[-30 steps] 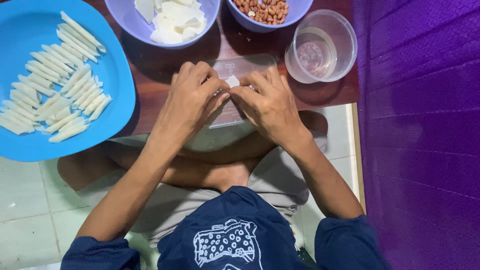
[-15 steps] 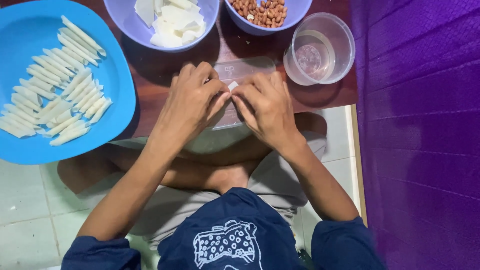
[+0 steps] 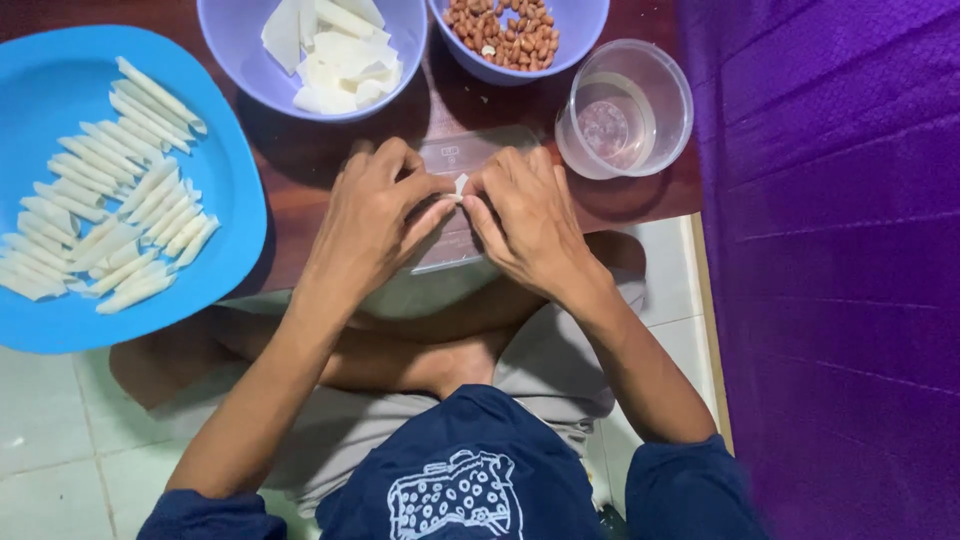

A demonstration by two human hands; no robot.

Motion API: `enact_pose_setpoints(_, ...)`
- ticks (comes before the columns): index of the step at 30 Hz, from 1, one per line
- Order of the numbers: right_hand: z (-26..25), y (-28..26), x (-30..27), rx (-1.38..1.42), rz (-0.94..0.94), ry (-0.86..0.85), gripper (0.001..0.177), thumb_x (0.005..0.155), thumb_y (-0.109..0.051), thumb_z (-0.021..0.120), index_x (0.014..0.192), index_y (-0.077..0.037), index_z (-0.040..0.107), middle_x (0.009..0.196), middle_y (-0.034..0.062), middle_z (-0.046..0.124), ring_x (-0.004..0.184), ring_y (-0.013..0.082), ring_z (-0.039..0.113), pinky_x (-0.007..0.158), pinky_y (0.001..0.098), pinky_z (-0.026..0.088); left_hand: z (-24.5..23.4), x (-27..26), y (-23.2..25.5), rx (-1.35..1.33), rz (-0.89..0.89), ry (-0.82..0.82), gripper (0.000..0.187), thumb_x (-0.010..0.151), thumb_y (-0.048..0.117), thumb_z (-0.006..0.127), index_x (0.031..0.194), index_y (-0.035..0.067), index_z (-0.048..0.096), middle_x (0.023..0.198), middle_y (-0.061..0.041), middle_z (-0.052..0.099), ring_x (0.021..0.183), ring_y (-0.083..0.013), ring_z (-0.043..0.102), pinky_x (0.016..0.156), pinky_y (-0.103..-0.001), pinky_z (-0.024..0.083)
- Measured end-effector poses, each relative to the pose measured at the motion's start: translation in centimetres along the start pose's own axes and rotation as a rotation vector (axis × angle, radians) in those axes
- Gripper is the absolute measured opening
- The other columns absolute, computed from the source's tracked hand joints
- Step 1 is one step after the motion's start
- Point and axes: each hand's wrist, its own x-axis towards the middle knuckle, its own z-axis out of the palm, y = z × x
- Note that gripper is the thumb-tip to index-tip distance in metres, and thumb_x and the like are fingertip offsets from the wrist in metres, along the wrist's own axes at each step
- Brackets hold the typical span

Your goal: The person is manually assembling peanut rolls by placing peanuts on a small wrapper and rolling it up.

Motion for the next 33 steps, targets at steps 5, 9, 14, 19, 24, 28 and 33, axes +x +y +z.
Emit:
enact_pose_setpoints(5,0.2,0.5,0.1,-0.008,0.0,0.002,0.014,0.103,-0.03,0.057,0.098,-0.017,0.061,0.093,0.0053,0.053,0.091,0.03,0.052,0.076,0.0411,0.04,0.4,0.1,-0.2,0.0,-0.023,-0.002,0.015,0.098,0.038,0.07,0.107,0.026,0.072,0.103,-0.002,0.052,0.086,-0.0335,0.058,0.073,-0.046,0.049)
enact_pose_setpoints(9,0.3,1.0,0.1,0.037,0.008,-0.013,0.016,0.101,-0.033,0.061,0.096,-0.018,0.063,0.092,0.0041,0.053,0.091,0.029,0.052,0.076,0.0402,0.039,0.9,0.1,-0.1,0.036,-0.038,-0.003,0.009,0.098,0.037,0.07,0.101,0.029,0.072,0.106,0.0,0.052,0.09,-0.0323,0.058,0.073,-0.046,0.049)
enact_pose_setpoints(14,0.4,0.4,-0.1,0.044,0.009,0.051,0.015,0.102,-0.03,0.063,0.098,-0.016,0.065,0.094,0.0054,0.055,0.09,0.03,0.054,0.074,0.0402,0.042,1.1,0.1,-0.4,0.019,-0.05,-0.006,0.014,0.099,0.039,0.07,0.098,0.026,0.072,0.107,-0.001,0.054,0.089,-0.0342,0.058,0.074,-0.048,0.05)
enact_pose_setpoints(19,0.5,-0.4,-0.8,-0.074,-0.088,0.191,0.005,0.097,-0.023,0.071,0.101,-0.021,0.07,0.103,-0.0002,0.057,0.094,0.0248,0.054,0.075,0.0369,0.041,1.0,0.1,-0.2,-0.021,-0.078,0.002,0.012,0.099,0.037,0.071,0.099,0.025,0.074,0.107,-0.002,0.055,0.085,-0.0368,0.059,0.072,-0.05,0.05)
enact_pose_setpoints(24,1.1,-0.3,-0.6,-0.153,-0.107,0.269,0.006,0.102,-0.025,0.068,0.101,-0.023,0.073,0.102,-0.0054,0.061,0.091,0.0188,0.053,0.072,0.0314,0.039,0.7,0.2,-0.1,-0.025,-0.073,0.0,0.012,0.1,0.036,0.07,0.101,0.025,0.075,0.107,-0.003,0.056,0.086,-0.0383,0.06,0.072,-0.051,0.05)
enact_pose_setpoints(28,1.4,0.0,-0.6,-0.067,-0.076,0.242,0.006,0.1,-0.025,0.07,0.1,-0.021,0.075,0.101,-0.0034,0.064,0.093,0.0217,0.055,0.072,0.0333,0.04,0.8,0.0,-0.3,-0.033,-0.067,0.011,0.014,0.1,0.037,0.069,0.103,0.024,0.074,0.105,-0.003,0.055,0.087,-0.0375,0.059,0.073,-0.05,0.05)
enact_pose_setpoints(33,0.9,-0.4,-0.3,-0.144,-0.068,0.225,0.008,0.101,-0.025,0.069,0.097,-0.02,0.074,0.101,-0.0032,0.066,0.093,0.0223,0.054,0.073,0.034,0.039,0.9,-0.3,-0.3,-0.005,-0.041,0.019,0.013,0.1,0.038,0.069,0.107,0.028,0.073,0.103,-0.002,0.054,0.087,-0.0355,0.058,0.075,-0.049,0.049)
